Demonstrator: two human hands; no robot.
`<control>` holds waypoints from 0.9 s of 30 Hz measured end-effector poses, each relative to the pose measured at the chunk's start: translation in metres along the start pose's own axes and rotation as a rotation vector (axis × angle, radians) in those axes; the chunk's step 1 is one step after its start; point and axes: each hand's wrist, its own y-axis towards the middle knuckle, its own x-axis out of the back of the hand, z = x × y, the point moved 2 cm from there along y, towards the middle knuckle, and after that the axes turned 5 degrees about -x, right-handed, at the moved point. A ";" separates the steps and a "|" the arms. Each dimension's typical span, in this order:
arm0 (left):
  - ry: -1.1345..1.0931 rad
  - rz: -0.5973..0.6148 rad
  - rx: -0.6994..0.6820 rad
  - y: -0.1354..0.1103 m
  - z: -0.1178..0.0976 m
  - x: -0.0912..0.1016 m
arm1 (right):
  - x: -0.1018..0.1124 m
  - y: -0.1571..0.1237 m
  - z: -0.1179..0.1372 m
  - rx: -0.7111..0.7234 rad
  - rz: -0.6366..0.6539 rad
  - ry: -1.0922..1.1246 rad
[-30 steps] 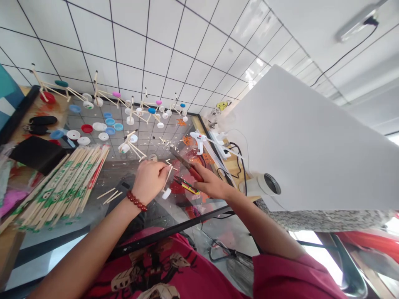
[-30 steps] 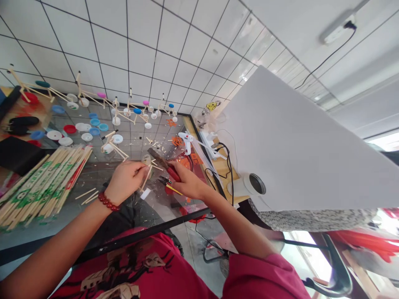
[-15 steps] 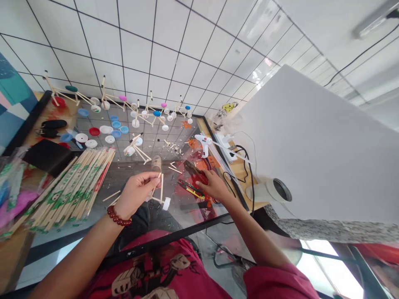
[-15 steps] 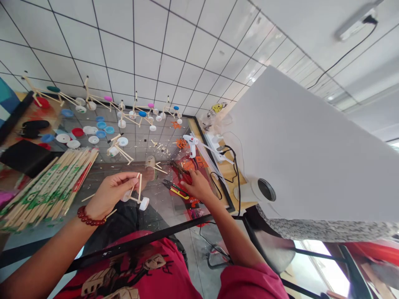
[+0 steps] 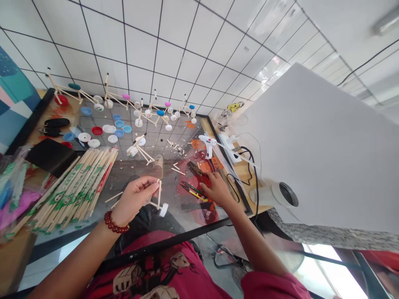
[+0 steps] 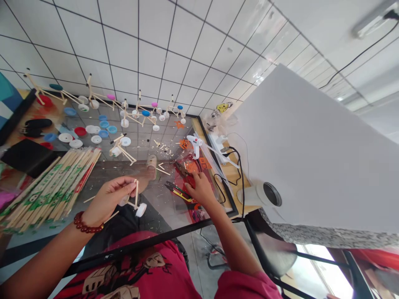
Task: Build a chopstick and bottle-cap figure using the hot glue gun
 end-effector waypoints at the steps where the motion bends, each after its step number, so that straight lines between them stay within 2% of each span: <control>1: -0.014 -0.014 -0.001 0.000 0.001 0.002 | 0.002 -0.002 0.002 -0.011 -0.001 -0.019; 4: -0.040 -0.061 0.008 -0.001 0.003 0.006 | 0.011 -0.013 0.021 -0.012 -0.083 0.002; 6: -0.020 -0.052 -0.005 -0.001 0.002 0.006 | 0.016 -0.024 0.046 0.061 -0.147 0.168; 7: -0.008 -0.035 -0.013 -0.001 0.002 0.004 | 0.017 -0.030 0.061 0.132 -0.125 0.301; 9: 0.004 0.005 -0.008 -0.001 0.002 0.001 | 0.016 -0.039 0.094 0.248 0.029 0.557; 11: 0.006 0.023 0.011 0.000 0.004 -0.002 | 0.013 -0.042 0.123 0.280 0.147 0.719; 14: -0.019 0.013 0.006 0.001 0.007 -0.003 | 0.007 -0.038 0.149 0.283 0.238 0.875; 17: -0.067 -0.023 0.013 0.002 0.013 -0.002 | 0.001 -0.029 0.159 0.268 0.252 0.945; 23: -0.105 -0.063 0.048 0.000 0.026 -0.001 | -0.004 -0.028 0.165 0.227 0.183 0.961; 25: -0.112 -0.058 0.054 -0.002 0.029 0.000 | 0.000 -0.026 0.156 0.233 0.211 0.954; 27: -0.121 -0.069 0.057 -0.002 0.031 0.001 | 0.007 -0.016 0.132 0.175 0.180 0.916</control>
